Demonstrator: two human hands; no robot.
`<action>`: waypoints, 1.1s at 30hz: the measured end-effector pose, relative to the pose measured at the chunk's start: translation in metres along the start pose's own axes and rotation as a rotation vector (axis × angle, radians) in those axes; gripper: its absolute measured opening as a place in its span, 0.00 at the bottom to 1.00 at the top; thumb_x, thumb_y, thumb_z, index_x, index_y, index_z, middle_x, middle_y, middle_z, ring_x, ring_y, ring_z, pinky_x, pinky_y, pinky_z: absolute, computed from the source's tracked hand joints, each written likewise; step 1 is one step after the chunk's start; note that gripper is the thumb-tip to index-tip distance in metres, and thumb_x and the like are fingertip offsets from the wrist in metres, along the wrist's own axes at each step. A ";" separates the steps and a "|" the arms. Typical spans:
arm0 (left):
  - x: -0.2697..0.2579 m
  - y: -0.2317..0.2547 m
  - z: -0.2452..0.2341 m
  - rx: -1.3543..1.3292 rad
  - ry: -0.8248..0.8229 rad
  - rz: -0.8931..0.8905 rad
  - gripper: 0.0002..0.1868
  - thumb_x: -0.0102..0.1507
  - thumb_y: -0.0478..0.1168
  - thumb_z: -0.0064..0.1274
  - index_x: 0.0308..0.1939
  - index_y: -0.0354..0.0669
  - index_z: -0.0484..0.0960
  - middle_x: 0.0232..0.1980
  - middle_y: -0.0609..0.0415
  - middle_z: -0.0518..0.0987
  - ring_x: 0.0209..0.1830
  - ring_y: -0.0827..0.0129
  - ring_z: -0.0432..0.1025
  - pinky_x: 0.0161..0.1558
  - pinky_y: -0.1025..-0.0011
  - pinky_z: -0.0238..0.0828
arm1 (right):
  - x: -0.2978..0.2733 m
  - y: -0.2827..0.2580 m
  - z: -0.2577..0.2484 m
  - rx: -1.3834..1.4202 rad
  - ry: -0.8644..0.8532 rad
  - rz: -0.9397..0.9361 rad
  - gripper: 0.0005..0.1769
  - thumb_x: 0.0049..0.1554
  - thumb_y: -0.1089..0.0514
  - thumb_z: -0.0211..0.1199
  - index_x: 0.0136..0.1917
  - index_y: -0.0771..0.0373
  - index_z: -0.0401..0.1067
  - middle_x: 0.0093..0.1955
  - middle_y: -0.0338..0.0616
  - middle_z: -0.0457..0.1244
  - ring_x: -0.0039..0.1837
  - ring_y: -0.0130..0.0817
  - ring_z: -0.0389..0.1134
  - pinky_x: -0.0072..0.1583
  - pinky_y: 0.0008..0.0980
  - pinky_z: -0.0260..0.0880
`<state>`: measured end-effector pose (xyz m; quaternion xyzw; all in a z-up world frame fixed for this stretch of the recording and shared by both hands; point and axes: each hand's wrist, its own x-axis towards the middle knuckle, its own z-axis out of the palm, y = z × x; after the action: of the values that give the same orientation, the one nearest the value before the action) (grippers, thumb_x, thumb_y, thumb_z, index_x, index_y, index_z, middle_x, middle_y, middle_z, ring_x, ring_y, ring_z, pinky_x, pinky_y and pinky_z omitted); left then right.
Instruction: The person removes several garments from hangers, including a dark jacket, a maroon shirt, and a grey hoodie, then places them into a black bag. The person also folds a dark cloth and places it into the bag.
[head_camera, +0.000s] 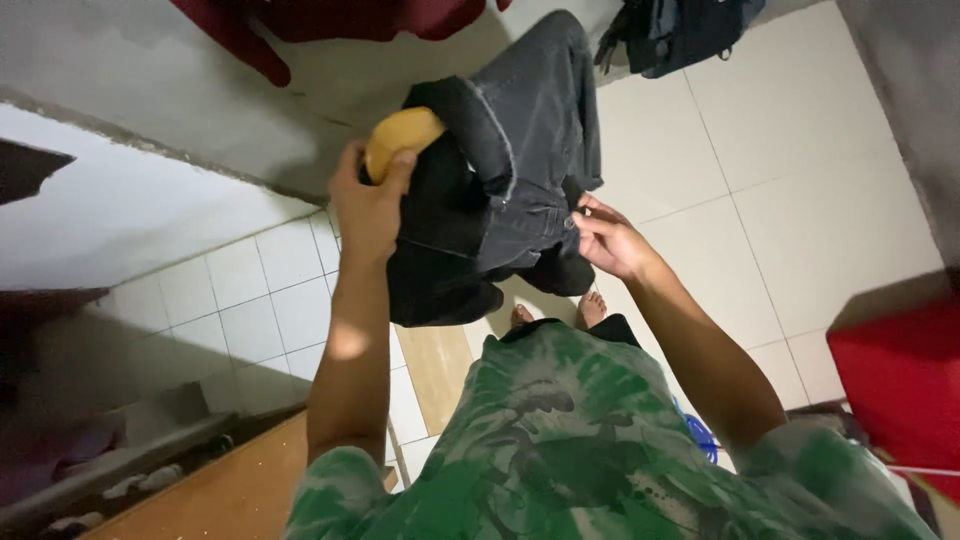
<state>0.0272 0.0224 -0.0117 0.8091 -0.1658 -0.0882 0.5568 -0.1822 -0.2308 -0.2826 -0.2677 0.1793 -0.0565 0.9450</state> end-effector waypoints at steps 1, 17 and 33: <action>0.001 0.001 0.001 0.000 -0.010 -0.001 0.18 0.67 0.49 0.64 0.48 0.40 0.76 0.40 0.51 0.76 0.42 0.65 0.73 0.44 0.66 0.73 | -0.010 -0.008 0.023 0.004 0.008 -0.005 0.10 0.63 0.67 0.59 0.57 0.57 0.68 0.39 0.39 0.69 0.49 0.31 0.76 0.57 0.31 0.75; -0.003 0.051 0.009 -0.096 0.017 -0.077 0.17 0.69 0.50 0.59 0.51 0.42 0.77 0.45 0.51 0.74 0.49 0.64 0.69 0.53 0.63 0.67 | -0.042 -0.077 0.109 -0.899 -0.107 -0.981 0.15 0.53 0.72 0.73 0.44 0.62 0.68 0.41 0.47 0.67 0.44 0.40 0.67 0.49 0.35 0.67; -0.009 0.093 -0.007 0.254 -0.179 0.051 0.21 0.60 0.43 0.67 0.53 0.41 0.80 0.50 0.42 0.82 0.58 0.44 0.76 0.59 0.50 0.71 | 0.011 -0.114 0.181 -1.510 -0.173 -1.705 0.33 0.52 0.41 0.75 0.65 0.54 0.67 0.69 0.55 0.57 0.72 0.60 0.59 0.70 0.58 0.57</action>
<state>0.0054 0.0020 0.0773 0.8575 -0.2453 -0.1241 0.4348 -0.1061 -0.2421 -0.0828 -0.8051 -0.1385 -0.5387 0.2059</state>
